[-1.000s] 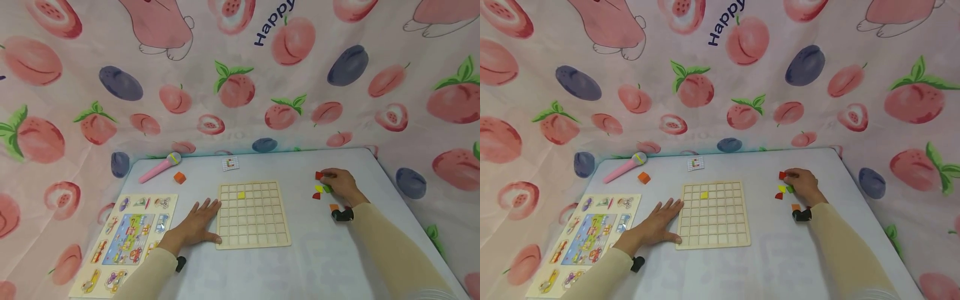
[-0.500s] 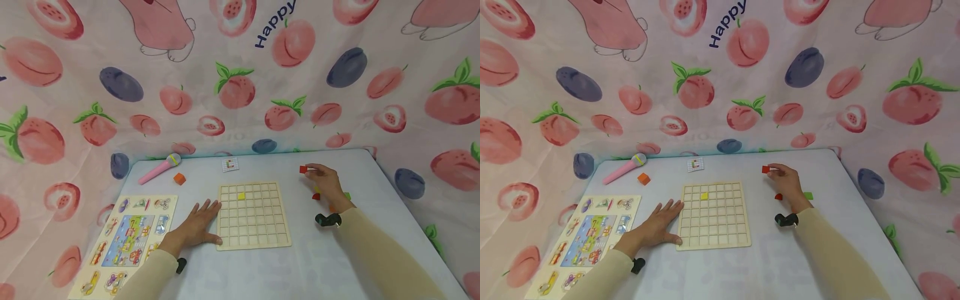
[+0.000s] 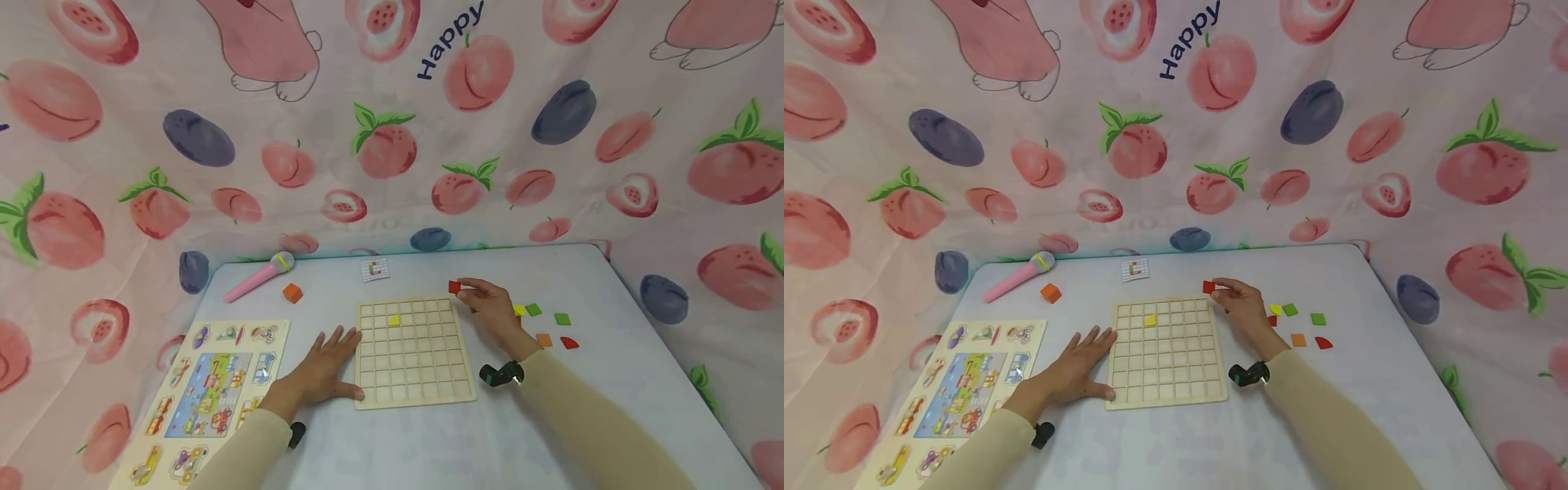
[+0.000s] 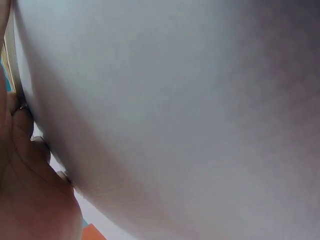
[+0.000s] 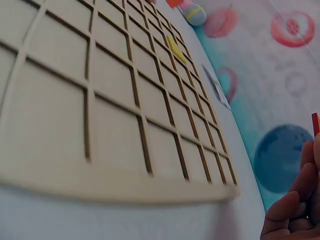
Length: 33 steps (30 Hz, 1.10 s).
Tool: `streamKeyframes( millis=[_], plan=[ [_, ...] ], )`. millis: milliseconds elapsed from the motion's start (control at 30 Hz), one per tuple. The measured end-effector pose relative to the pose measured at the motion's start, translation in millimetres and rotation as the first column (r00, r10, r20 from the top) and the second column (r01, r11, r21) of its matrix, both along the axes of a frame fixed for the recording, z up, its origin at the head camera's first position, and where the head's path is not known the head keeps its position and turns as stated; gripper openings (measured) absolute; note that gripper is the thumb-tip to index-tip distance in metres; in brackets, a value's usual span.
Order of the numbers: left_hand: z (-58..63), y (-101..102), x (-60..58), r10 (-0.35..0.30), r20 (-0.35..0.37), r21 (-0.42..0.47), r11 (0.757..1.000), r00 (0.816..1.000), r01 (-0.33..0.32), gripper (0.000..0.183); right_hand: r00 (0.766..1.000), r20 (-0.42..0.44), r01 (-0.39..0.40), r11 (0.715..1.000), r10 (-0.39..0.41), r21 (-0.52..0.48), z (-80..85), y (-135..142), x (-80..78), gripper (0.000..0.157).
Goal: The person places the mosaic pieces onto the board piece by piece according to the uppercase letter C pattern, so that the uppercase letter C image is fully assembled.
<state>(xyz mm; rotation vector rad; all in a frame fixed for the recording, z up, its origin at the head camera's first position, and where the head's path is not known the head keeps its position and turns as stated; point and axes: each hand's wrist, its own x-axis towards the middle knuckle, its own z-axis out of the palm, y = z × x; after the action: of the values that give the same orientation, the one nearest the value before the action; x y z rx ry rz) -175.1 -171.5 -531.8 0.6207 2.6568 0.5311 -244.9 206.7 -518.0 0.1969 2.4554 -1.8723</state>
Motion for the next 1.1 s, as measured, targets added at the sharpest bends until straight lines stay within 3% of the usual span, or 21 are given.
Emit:
streamKeyframes(
  millis=[200, 467, 667, 1100],
  plan=[
    [-0.5, 1.4, 0.9, 0.014, 0.001, 0.007, 1.0, 1.0, -0.014, 0.123, 0.999, 0.03, -0.039, 0.995, 0.042, -0.093, 1.2, -34.7, 5.7, 0.035],
    [0.5, 2.2, 1.3, 0.018, 0.004, 0.013, 1.0, 1.0, -0.018, 0.122, 0.998, 0.03, -0.06, 0.997, 0.062, -0.056, -8.6, -69.8, 6.4, 0.034],
    [0.2, 2.0, 1.5, 0.009, 0.006, 0.012, 1.0, 1.0, -0.009, 0.122, 0.998, 0.047, -0.048, 0.998, 0.05, -0.032, -14.4, -78.6, 9.5, 0.028],
    [3.0, 2.9, 1.6, 0.017, 0.007, 0.008, 1.0, 1.0, -0.017, 0.122, 0.999, -0.009, -0.036, 0.996, 0.037, 0.076, -18.8, -81.9, 8.0, 0.026]
  ],
)
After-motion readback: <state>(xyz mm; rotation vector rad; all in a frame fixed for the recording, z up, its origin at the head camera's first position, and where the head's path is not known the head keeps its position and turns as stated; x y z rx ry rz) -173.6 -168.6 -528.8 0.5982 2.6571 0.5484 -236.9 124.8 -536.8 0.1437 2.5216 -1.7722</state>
